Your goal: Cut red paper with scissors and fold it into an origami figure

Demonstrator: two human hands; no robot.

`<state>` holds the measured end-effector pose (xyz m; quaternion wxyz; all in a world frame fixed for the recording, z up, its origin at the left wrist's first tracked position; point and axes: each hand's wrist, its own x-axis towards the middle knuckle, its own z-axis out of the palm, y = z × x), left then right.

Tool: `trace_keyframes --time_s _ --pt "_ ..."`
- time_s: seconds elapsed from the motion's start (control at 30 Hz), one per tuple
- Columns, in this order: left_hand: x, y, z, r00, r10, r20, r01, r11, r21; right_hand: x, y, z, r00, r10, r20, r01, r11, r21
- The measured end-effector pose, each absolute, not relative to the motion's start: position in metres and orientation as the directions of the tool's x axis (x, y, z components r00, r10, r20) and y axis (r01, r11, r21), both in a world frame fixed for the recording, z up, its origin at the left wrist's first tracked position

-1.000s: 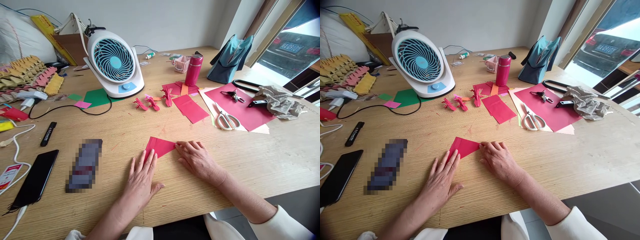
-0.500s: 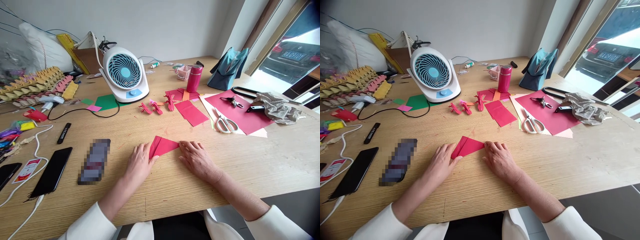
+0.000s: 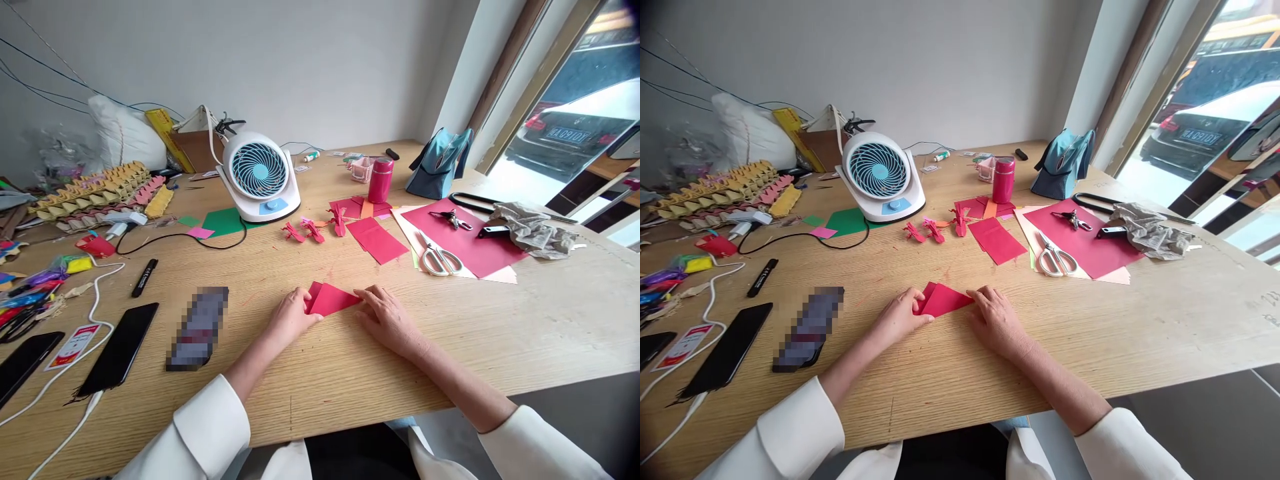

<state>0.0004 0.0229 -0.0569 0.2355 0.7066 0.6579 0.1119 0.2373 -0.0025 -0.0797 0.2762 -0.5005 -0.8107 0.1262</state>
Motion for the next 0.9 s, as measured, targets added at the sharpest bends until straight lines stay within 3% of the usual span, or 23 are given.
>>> trace_keyframes --time_s 0.13,0.23,0.33,0.4,0.5,0.6,0.67,0.73,0.83,0.9 --pt "0.001 0.023 -0.058 0.231 0.970 -0.073 0.850 -0.165 0.500 0.237 0.004 -0.079 -0.266 0.934 0.240 0.692 0.358 -0.627" --pt "0.000 0.028 -0.049 0.342 0.933 0.109 0.801 -0.350 0.486 0.238 0.019 -0.073 -0.219 0.968 0.119 0.604 0.231 -0.763" --pt "-0.002 0.039 -0.032 0.446 0.825 0.347 0.744 -0.557 0.370 0.237 0.043 -0.056 -0.340 0.938 -0.061 0.414 0.091 -0.906" --pt "-0.005 0.048 -0.022 0.481 0.762 0.433 0.709 -0.629 0.318 0.235 0.060 -0.041 -0.437 0.894 -0.098 0.299 0.041 -0.953" --pt "-0.008 0.058 -0.018 0.469 0.747 0.471 0.645 -0.654 0.396 0.226 0.080 -0.027 -0.461 0.886 -0.048 0.144 0.021 -0.989" --pt "-0.012 0.065 -0.030 0.282 0.816 0.504 0.574 -0.565 0.593 0.212 0.088 -0.034 -0.361 0.932 0.010 0.031 0.023 -0.999" --pt "-0.015 0.069 -0.043 0.055 0.889 0.455 0.455 -0.427 0.781 0.202 0.087 -0.047 -0.269 0.962 0.037 -0.035 0.028 -0.999" --pt "-0.016 0.072 -0.055 -0.068 0.955 0.289 0.257 -0.263 0.930 0.194 0.084 -0.061 -0.185 0.982 0.027 -0.110 0.007 -0.994" --pt "-0.015 0.074 -0.066 0.033 0.998 0.044 0.067 -0.046 0.997 0.187 0.078 -0.075 -0.117 0.993 0.016 -0.190 -0.007 -0.982" --pt "-0.011 0.072 -0.068 0.095 0.995 -0.033 0.008 0.032 0.999 0.184 0.076 -0.079 -0.138 0.990 0.018 -0.205 -0.011 -0.979"
